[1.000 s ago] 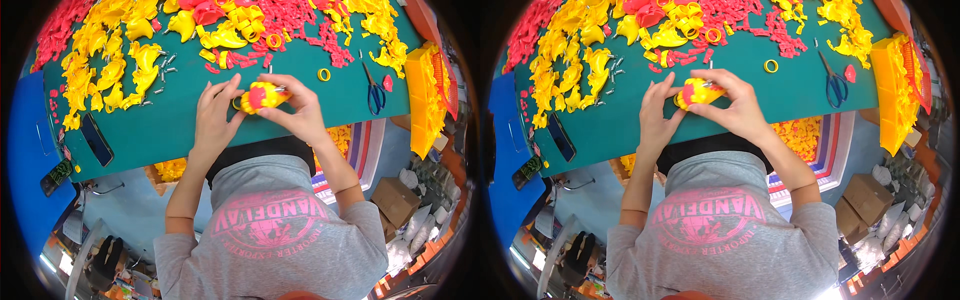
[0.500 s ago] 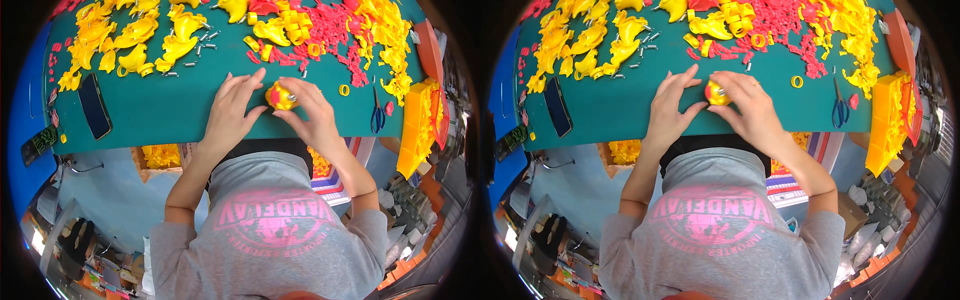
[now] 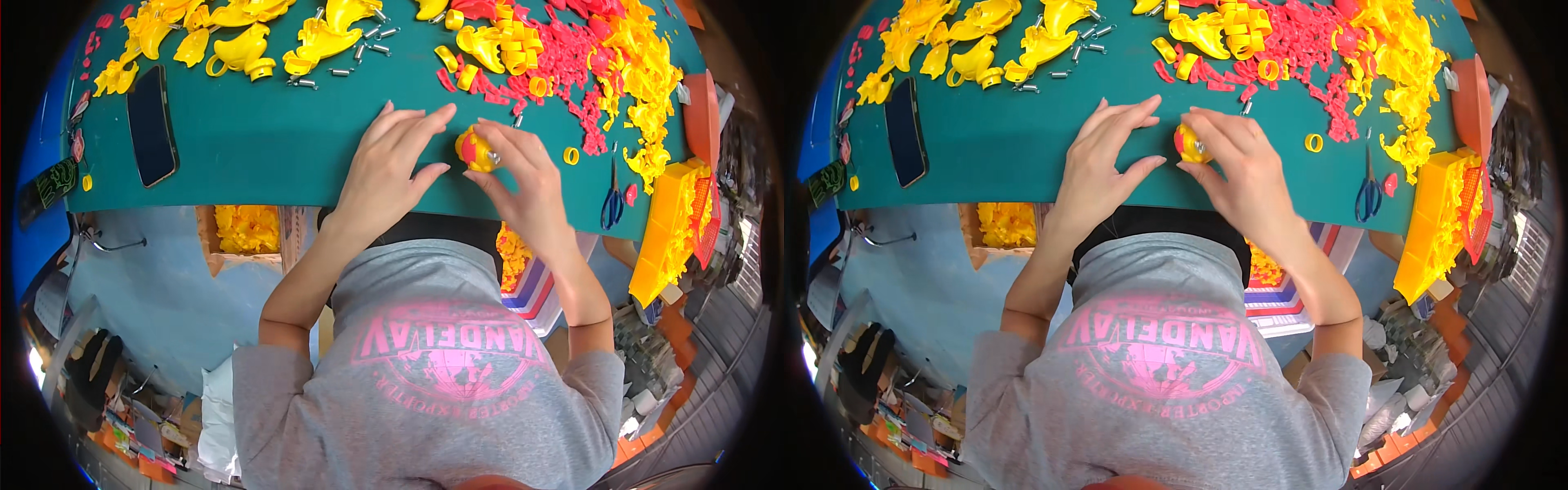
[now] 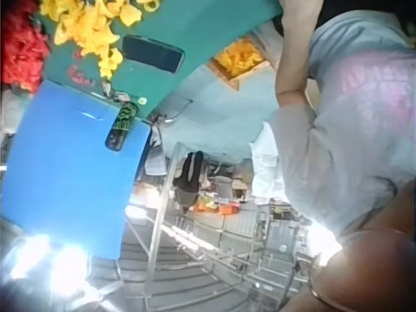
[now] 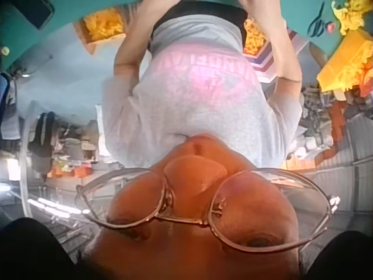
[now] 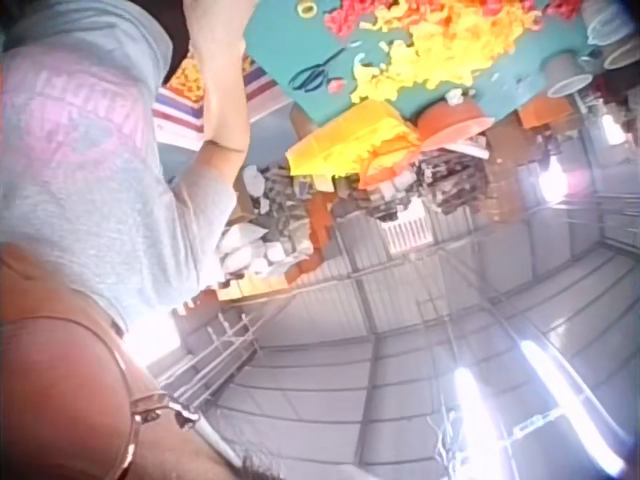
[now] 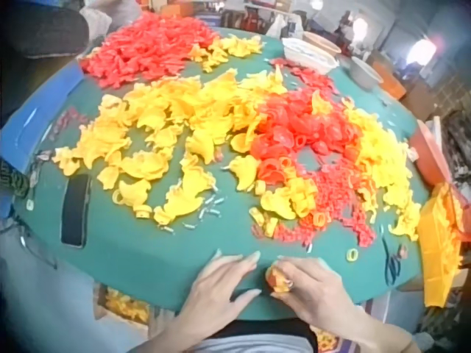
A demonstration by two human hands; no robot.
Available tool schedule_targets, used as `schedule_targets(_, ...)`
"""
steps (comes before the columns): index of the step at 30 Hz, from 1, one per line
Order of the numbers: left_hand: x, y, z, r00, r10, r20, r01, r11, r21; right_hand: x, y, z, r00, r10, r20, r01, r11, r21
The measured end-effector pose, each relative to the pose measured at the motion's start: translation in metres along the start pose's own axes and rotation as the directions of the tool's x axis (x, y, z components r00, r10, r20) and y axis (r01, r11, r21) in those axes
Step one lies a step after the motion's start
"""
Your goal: Assembling small yellow and pink rubber components by hand at a workshop table.
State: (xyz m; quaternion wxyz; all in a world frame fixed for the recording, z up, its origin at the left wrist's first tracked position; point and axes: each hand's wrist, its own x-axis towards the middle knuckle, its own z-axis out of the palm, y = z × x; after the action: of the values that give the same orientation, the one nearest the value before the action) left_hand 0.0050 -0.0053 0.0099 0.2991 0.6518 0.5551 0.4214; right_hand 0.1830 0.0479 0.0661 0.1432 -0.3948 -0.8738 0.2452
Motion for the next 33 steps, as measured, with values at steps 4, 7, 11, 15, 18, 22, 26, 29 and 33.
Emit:
schedule_targets(4, 0.003, 0.003, -0.004, 1.000, 0.006, -0.012, -0.006, 0.999, 0.044, -0.002, 0.005, 0.005, 0.999, 0.030, -0.017, -0.029, 0.997, 0.066)
schedule_targets(7, 0.006, 0.005, -0.007, 0.999, 0.037, -0.030, -0.035, 0.998, 0.042, -0.015, 0.009, 0.018, 0.985, 0.034, -0.170, -0.021, 0.997, 0.075)
schedule_targets(11, 0.004, 0.009, -0.011, 0.999, 0.046, -0.014, -0.044, 0.996, 0.082, -0.032, 0.012, 0.007, 0.961, 0.257, -0.105, -0.183, 0.871, 0.456)
schedule_targets(15, -0.007, -0.008, -0.036, 0.952, -0.106, -0.287, 0.144, 0.983, 0.112, -0.128, 0.048, -0.056, 0.900, 0.180, 0.396, -0.352, 0.836, 0.421)
schedule_targets(18, 0.006, -0.019, -0.057, 0.905, -0.108, -0.411, 0.213, 0.953, 0.218, -0.204, 0.091, -0.027, 0.610, 0.662, 0.436, -0.742, 0.670, 0.021)
schedule_targets(22, 0.024, -0.036, -0.074, 0.936, 0.050, -0.348, 0.186, 0.770, 0.611, -0.310, 0.234, 0.144, 0.481, 0.871, 0.101, -0.875, 0.483, 0.002)
schedule_targets(26, 0.040, -0.054, -0.080, 0.962, 0.185, -0.202, 0.028, 0.668, 0.743, -0.341, 0.277, 0.231, 0.313, 0.918, 0.244, -0.942, 0.267, 0.205)
schedule_targets(29, 0.040, -0.045, -0.087, 0.934, 0.187, -0.306, 0.096, 0.692, 0.716, -0.286, 0.237, 0.154, 0.356, 0.753, 0.553, -0.900, 0.436, -0.014)
schedule_targets(33, 0.041, -0.017, -0.070, 0.895, 0.127, -0.427, 0.140, 0.831, 0.538, -0.213, 0.150, 0.015, 0.538, 0.214, 0.815, -0.778, 0.498, 0.383)
